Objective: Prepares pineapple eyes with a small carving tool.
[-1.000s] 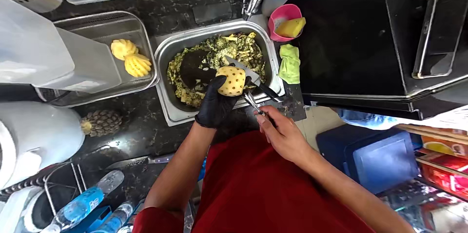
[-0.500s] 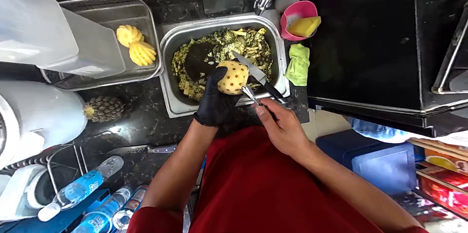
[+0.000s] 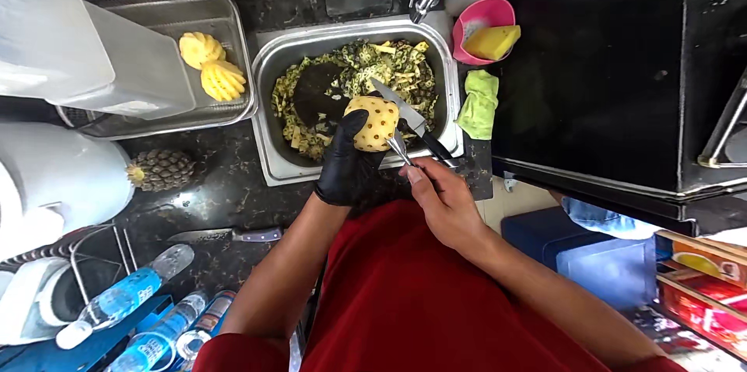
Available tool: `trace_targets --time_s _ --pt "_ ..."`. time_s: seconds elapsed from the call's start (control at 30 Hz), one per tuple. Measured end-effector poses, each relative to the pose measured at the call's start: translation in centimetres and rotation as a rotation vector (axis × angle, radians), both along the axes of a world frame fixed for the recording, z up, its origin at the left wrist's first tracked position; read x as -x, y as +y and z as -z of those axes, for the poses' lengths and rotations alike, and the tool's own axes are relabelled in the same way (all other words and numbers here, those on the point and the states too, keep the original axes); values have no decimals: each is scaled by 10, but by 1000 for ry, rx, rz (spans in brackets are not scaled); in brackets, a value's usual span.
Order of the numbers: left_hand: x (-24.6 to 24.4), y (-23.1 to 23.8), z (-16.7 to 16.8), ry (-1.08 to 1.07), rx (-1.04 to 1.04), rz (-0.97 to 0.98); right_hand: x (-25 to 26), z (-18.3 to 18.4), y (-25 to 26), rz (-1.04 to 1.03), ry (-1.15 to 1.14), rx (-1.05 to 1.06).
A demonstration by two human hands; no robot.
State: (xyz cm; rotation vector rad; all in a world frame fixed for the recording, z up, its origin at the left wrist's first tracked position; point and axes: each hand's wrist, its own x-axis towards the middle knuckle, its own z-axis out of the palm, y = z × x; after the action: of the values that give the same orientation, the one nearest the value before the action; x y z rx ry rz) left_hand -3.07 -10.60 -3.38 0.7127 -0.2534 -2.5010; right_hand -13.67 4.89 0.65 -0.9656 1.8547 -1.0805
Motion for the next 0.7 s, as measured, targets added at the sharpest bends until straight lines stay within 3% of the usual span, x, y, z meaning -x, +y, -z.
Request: trace_targets --time_s 0.27,0.43,0.7 --pt "-5 10 15 -81 210 -69 -2 -6 -7 3 -50 -38" --pt "-8 8 22 -97 514 -94 -5 -15 -10 16 -126 -82" --pt "-11 1 26 -75 764 -65 -8 -26 -16 32 -163 -145"
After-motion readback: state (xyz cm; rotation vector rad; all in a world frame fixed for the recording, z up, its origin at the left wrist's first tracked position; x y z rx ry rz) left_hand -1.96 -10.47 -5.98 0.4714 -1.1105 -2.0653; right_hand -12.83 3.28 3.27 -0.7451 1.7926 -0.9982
